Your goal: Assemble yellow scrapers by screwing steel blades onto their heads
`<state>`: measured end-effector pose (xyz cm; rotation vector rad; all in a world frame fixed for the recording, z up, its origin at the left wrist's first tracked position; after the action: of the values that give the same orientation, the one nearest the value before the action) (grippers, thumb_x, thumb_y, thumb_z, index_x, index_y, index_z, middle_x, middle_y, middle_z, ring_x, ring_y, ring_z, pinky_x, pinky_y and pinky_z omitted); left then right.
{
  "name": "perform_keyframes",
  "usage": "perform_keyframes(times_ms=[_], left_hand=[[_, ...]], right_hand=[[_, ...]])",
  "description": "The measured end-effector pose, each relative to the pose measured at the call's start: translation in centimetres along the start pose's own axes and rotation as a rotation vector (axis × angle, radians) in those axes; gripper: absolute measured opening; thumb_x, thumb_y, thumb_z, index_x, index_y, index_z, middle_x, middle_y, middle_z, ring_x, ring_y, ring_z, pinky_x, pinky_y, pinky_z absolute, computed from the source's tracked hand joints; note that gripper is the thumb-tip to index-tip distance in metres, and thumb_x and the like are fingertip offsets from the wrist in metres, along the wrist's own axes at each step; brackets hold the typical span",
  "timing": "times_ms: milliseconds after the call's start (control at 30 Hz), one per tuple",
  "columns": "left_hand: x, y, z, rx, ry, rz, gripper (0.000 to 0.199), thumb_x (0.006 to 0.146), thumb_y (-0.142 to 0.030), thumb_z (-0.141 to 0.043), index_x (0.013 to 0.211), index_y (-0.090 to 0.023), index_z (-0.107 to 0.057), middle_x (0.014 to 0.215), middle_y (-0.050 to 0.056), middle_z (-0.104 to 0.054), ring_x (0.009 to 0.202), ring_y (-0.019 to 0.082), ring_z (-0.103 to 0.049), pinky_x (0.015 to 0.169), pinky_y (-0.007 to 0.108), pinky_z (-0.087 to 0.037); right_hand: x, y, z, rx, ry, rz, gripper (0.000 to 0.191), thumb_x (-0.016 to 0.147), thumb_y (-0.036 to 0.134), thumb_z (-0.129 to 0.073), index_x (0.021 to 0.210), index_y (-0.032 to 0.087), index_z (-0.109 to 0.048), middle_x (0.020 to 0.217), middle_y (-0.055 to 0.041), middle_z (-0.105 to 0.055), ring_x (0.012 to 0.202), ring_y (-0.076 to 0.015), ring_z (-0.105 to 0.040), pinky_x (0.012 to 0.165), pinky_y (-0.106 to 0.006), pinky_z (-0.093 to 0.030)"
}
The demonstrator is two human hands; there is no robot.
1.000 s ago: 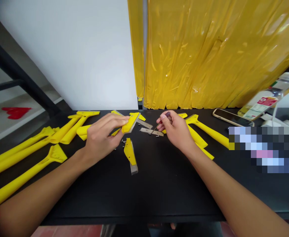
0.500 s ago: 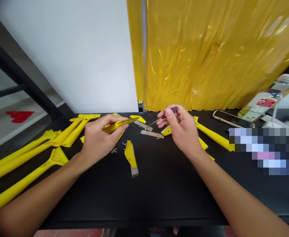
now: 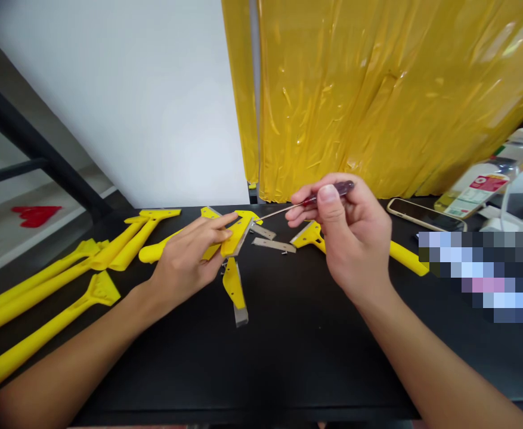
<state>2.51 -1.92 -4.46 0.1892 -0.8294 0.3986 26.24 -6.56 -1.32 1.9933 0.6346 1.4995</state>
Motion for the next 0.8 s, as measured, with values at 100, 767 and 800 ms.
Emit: perform_keyframes(times_ms=[100, 767, 800], left_hand=[[0.0, 0.0, -0.1, 0.054, 0.047, -0.034, 0.026, 0.086, 0.001, -0.056, 0.103, -0.018, -0.054, 0.133, 0.019, -0.067, 0.104, 0.026, -0.067, 0.088, 0.046, -0.056], [1.7, -1.4, 0.5, -1.139, 0.067, 1.157, 0.018, 0.086, -0.024, -0.074, 0.093, -0.018, -0.058, 0.081, 0.002, -0.068, 0.067, 0.013, -0.064, 0.064, 0.026, -0.05], [1.6, -1.3, 0.4, -1.186, 0.074, 1.195, 0.016, 0.086, -0.023, -0.073, 0.093, -0.017, -0.06, 0.082, 0.003, -0.068, 0.066, 0.013, -0.063, 0.063, 0.025, -0.05]], right_hand=[[0.2, 0.1, 0.1, 0.024, -0.008, 0.016, 0.007, 0.1, 0.022, -0.059, 0.1, 0.019, -0.066, 0.091, -0.0036, -0.075, 0.072, -0.0174, -0.074, 0.066, -0.033, -0.063], [-1.0, 1.0, -0.7, -0.009, 0.039, 0.026, 0.007, 0.099, 0.022, -0.06, 0.099, 0.022, -0.066, 0.093, -0.0047, -0.074, 0.073, -0.0181, -0.074, 0.069, -0.036, -0.063], [-1.0, 0.9, -0.7, -0.014, 0.049, 0.026, 0.006, 0.099, 0.022, -0.06, 0.099, 0.021, -0.066, 0.093, -0.0048, -0.074, 0.073, -0.0182, -0.073, 0.069, -0.037, -0.063]])
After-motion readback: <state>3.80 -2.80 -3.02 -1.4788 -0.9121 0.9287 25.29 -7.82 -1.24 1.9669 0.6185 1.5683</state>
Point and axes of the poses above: each hand's wrist, its own x-axis towards the middle knuckle, its own z-axis out of the back of the hand, y = z × x, the point moved 2 cm from there along x, towards the middle knuckle
